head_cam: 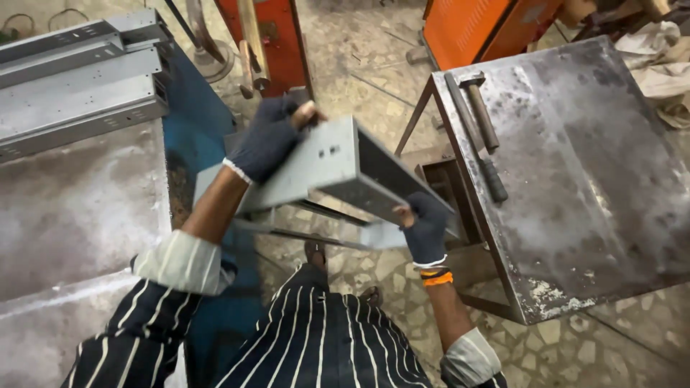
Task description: Assembling and spot welding metal frame components at an industrial workstation.
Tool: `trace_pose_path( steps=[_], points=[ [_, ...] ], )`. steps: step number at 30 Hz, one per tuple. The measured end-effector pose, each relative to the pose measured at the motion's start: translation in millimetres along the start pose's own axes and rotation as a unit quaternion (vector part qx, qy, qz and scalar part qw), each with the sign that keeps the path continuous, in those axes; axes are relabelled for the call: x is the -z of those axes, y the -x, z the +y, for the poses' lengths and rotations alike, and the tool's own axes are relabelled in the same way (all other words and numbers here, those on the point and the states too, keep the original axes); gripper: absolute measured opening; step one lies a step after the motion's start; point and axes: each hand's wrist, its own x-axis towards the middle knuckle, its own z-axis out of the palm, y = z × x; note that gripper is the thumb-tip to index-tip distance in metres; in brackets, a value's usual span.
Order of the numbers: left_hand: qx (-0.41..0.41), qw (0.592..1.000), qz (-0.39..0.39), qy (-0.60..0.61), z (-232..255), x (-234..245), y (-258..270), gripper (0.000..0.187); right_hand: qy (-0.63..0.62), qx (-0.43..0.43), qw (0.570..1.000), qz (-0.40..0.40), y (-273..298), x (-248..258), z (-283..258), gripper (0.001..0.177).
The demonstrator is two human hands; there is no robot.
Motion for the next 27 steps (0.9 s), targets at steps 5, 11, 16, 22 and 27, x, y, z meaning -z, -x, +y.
trace_pose_path(
  steps=[5, 11, 16, 22, 27],
  points=[
    [-0.081, 0.995, 0.053, 0.002, -8, 5, -36, 0.033, 0.120, 0.058, 0.984, 0.114, -18, -15, -93, 0.033],
    [-0.053, 0.994, 0.047, 0.084, -15, -14, -76, 0.031, 0.287, 0.099, 0.937, 0.174, -31, 3, -160, 0.038],
    [-0.066, 0.987, 0.047, 0.139, -3, -28, -92, 0.033, 0.400, 0.069, 0.890, 0.208, -43, 18, -190, 0.043],
    [-0.073, 0.958, 0.076, 0.268, -23, -62, -101, 0.036, 0.538, 0.086, 0.815, 0.197, -63, 20, -214, 0.047],
    [0.020, 0.887, 0.044, 0.460, -42, -86, -114, 0.037, 0.622, 0.114, 0.761, 0.147, -83, 52, -210, 0.049]
  ],
)
